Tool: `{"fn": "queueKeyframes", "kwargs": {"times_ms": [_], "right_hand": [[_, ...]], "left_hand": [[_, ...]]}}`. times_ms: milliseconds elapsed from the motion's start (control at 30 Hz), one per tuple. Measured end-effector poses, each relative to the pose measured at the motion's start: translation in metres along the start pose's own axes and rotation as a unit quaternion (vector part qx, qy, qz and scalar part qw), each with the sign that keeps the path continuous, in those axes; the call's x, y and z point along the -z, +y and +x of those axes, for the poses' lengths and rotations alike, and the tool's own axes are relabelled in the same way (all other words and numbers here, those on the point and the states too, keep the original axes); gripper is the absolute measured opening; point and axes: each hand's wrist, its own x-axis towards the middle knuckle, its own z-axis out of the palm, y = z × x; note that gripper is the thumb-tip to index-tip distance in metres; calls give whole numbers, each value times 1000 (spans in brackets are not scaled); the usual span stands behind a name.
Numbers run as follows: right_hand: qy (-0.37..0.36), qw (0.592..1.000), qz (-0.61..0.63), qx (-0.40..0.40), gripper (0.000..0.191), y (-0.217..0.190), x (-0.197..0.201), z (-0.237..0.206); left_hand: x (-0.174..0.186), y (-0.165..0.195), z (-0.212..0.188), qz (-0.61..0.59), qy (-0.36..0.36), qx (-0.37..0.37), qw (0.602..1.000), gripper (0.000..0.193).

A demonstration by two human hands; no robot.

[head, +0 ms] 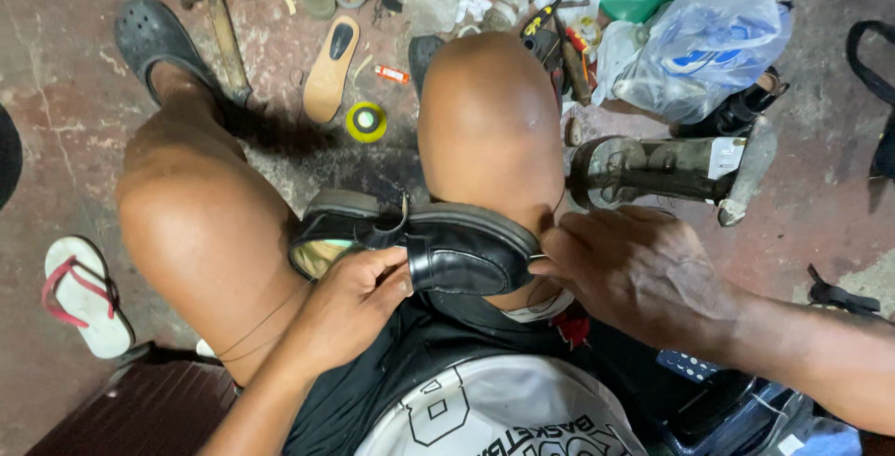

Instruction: The person sits on the floor and stitches a black shoe using a needle and thread. They repeatedly push the needle through the shoe's upper and pull the thread to secure the seam.

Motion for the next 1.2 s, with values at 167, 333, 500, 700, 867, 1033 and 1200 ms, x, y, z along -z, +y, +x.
{"fn": "queueKeyframes", "kwargs": {"times_ms": [167,333,500,700,867,1033,1200], "right_hand": [[-224,924,-217,-222,62,26,8,3],[43,992,-28,-117,53,47,12,-12],[50,989,90,-104,45,32,-3,-27],[50,989,98,-98,45,21,-2,-28],[26,990,84,-113,47,25,-4,-30],[137,946,287,67,53,22,-31,-18],[67,916,389,-70,55,10,-55,-23]], "left_hand": [[-6,2,-4,-58,54,-28,996,9],[-18,25,-29,-1,261,-28,965,17],[-52,56,-50,75,369,-135,917,23],[-76,84,-29,228,284,-348,864,34],[-78,84,-12,179,232,-339,894,20],[-73,70,-9,-60,179,-220,957,6],[-66,70,-16,-262,157,-192,933,26]]}}
